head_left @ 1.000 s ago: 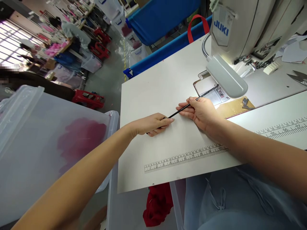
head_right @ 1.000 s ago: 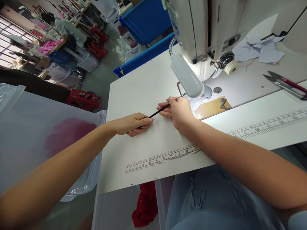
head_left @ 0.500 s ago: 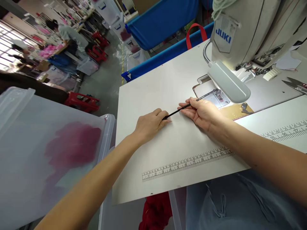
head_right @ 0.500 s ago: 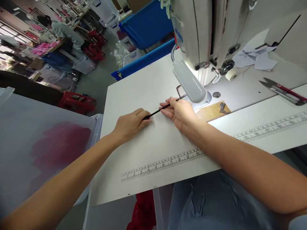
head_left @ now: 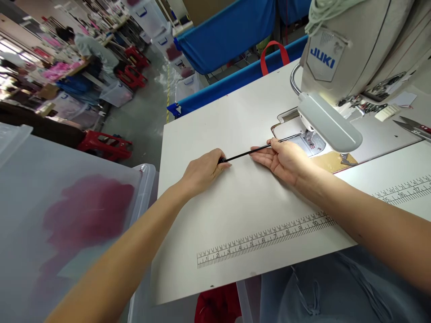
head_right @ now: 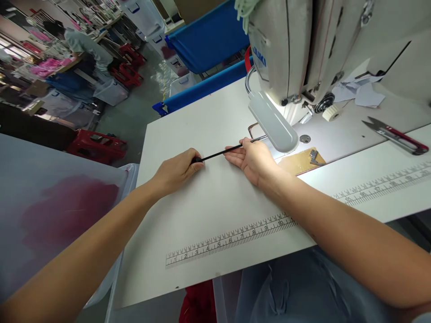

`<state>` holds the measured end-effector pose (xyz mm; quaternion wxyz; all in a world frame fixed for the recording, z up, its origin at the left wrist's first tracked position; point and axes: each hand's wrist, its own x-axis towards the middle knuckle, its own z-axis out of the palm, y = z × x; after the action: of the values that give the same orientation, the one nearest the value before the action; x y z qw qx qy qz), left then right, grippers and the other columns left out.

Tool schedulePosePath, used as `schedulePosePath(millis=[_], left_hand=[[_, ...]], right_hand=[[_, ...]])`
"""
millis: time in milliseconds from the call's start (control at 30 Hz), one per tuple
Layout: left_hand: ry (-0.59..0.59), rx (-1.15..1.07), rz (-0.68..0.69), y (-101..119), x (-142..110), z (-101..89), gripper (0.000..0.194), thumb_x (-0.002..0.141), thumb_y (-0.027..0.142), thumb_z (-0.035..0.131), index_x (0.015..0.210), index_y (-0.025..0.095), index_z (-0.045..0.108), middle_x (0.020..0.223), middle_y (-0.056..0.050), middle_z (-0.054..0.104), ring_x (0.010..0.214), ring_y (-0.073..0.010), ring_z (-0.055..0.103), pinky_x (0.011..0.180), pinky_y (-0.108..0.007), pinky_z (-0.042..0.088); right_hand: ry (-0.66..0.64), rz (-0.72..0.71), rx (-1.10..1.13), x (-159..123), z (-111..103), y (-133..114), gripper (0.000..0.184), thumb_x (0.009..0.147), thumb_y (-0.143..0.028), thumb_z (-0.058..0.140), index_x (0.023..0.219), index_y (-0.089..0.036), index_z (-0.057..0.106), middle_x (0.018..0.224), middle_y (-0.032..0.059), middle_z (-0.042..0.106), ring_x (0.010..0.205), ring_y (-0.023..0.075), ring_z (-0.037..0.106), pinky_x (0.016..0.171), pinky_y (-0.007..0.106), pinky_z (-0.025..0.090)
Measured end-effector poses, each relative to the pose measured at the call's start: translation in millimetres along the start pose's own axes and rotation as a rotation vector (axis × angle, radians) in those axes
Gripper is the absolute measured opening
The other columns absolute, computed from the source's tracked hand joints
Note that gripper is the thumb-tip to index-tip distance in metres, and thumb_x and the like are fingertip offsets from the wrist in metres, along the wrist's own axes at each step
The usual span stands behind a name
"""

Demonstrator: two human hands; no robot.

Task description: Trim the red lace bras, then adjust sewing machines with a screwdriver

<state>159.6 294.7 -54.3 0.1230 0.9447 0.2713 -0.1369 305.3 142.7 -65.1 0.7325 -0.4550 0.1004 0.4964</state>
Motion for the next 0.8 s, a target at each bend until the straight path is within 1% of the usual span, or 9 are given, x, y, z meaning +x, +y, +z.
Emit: schedulePosePath(millis=[100,233,400,500,700,800], left_hand=[[0.032,0.01,0.02,1,7,-0.6,0.025,0.094,0.046,0.035,0.093,0.025,0.049,0.098,-0.003,0.064,0.084,-0.0228,0.059,0.064,-0.032,0.04],[0.035,0.02,0.042,1,14,-1.6,0.025,0.094,0.045,0.035,0.094,0.025,0.049,0.101,-0.003,0.063,0.088,-0.0231,0.06,0.065,-0.032,0.04],[0.064,0.028,0.062,-1,19,1.5,0.024,0.095,0.045,0.036,0.096,0.025,0.05,0.105,-0.004,0.063,0.093,-0.0238,0.059,0.066,-0.032,0.041],[0.085,0.027,0.069,-1,21,4.0,0.024,0.095,0.046,0.038,0.096,0.025,0.05,0.104,-0.005,0.062,0.095,-0.0241,0.058,0.068,-0.032,0.042],[0.038,0.055,0.098,-3,23,1.3,0.024,0.096,0.045,0.036,0.097,0.024,0.049,0.103,-0.004,0.062,0.09,-0.0229,0.059,0.066,-0.033,0.042],[-0.005,0.122,0.128,-1,23,-1.3,0.023,0.098,0.041,0.034,0.097,0.023,0.049,0.104,-0.005,0.061,0.09,-0.0234,0.059,0.065,-0.033,0.042]], right_hand=[[0.009,-0.014,-0.008,2,0,-4,0.017,0.104,-0.015,0.033,0.108,-0.01,0.048,0.077,0.0137,0.069,0.072,0.0194,0.072,0.074,0.029,0.062],[0.041,-0.01,-0.004,2,0,-8,0.019,0.104,-0.016,0.033,0.105,-0.009,0.051,0.075,0.0125,0.069,0.072,0.0192,0.072,0.072,0.028,0.063],[0.045,-0.014,-0.003,2,1,-8,0.02,0.104,-0.016,0.033,0.101,-0.01,0.052,0.076,0.0125,0.069,0.073,0.0196,0.072,0.071,0.028,0.063],[0.06,-0.011,-0.008,2,1,-9,0.02,0.104,-0.016,0.033,0.1,-0.011,0.052,0.077,0.0126,0.07,0.073,0.0191,0.072,0.073,0.029,0.063],[0.067,-0.019,-0.009,3,1,-9,0.02,0.103,-0.014,0.032,0.095,-0.014,0.05,0.077,0.014,0.069,0.075,0.0201,0.073,0.073,0.03,0.063],[0.066,-0.015,0.002,3,1,-8,0.021,0.103,-0.015,0.032,0.091,-0.016,0.049,0.075,0.0131,0.069,0.074,0.0195,0.072,0.071,0.028,0.063]])
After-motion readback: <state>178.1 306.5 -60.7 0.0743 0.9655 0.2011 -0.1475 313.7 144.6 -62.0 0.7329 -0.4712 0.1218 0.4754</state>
